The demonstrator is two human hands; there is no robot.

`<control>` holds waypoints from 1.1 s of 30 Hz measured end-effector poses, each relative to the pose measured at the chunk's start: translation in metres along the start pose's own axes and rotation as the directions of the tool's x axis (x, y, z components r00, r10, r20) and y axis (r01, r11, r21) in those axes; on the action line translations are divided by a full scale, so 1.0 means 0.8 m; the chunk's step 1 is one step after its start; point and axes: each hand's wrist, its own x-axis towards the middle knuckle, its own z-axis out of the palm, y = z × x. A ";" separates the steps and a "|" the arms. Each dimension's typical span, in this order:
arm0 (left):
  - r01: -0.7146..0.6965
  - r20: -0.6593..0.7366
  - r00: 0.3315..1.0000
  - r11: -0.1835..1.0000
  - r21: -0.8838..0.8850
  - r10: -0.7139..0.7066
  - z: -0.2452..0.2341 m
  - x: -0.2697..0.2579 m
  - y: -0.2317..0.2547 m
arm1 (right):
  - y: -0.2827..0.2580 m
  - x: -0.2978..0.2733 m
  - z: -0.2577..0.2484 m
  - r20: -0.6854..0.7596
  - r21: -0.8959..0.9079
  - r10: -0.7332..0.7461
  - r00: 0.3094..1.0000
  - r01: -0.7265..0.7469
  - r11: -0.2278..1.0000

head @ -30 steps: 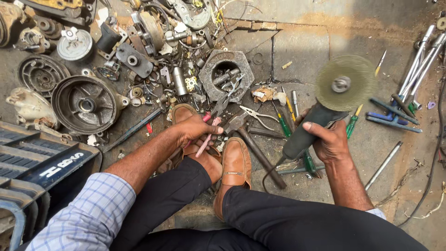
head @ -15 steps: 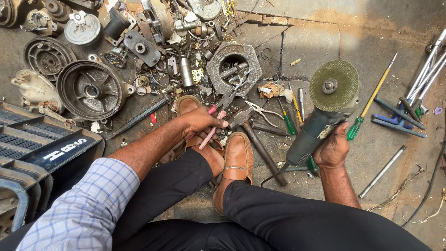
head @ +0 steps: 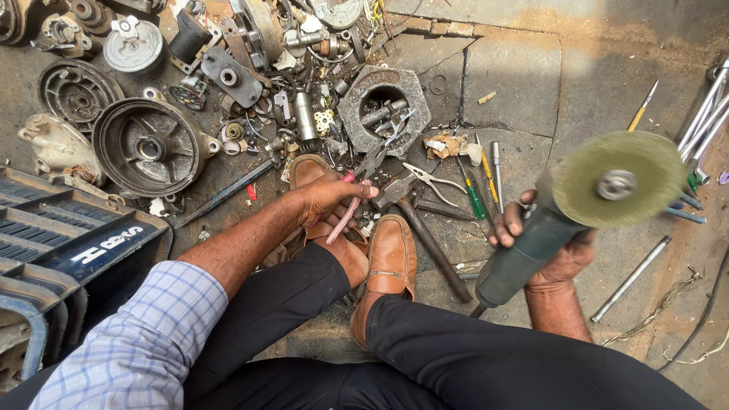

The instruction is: The person sits on the ground and uses pliers to hold a small metal part while grinding it with an angle grinder. They adjust the part and continue grinding to remove material or smooth edges.

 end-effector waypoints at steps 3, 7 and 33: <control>0.021 -0.011 1.000 1.000 0.007 -0.021 0.004 -0.004 -0.002 | -0.022 0.002 0.016 0.071 -0.153 0.045 0.996 -0.034 0.988; 0.007 -0.010 1.000 0.999 0.037 -0.007 0.005 -0.007 0.006 | -0.012 0.004 0.030 0.089 -0.244 0.041 0.995 -0.019 0.970; 0.022 -0.025 1.000 0.996 0.082 -0.020 0.011 -0.004 0.001 | -0.088 0.114 0.052 -0.666 -0.746 0.165 0.727 -0.649 -0.149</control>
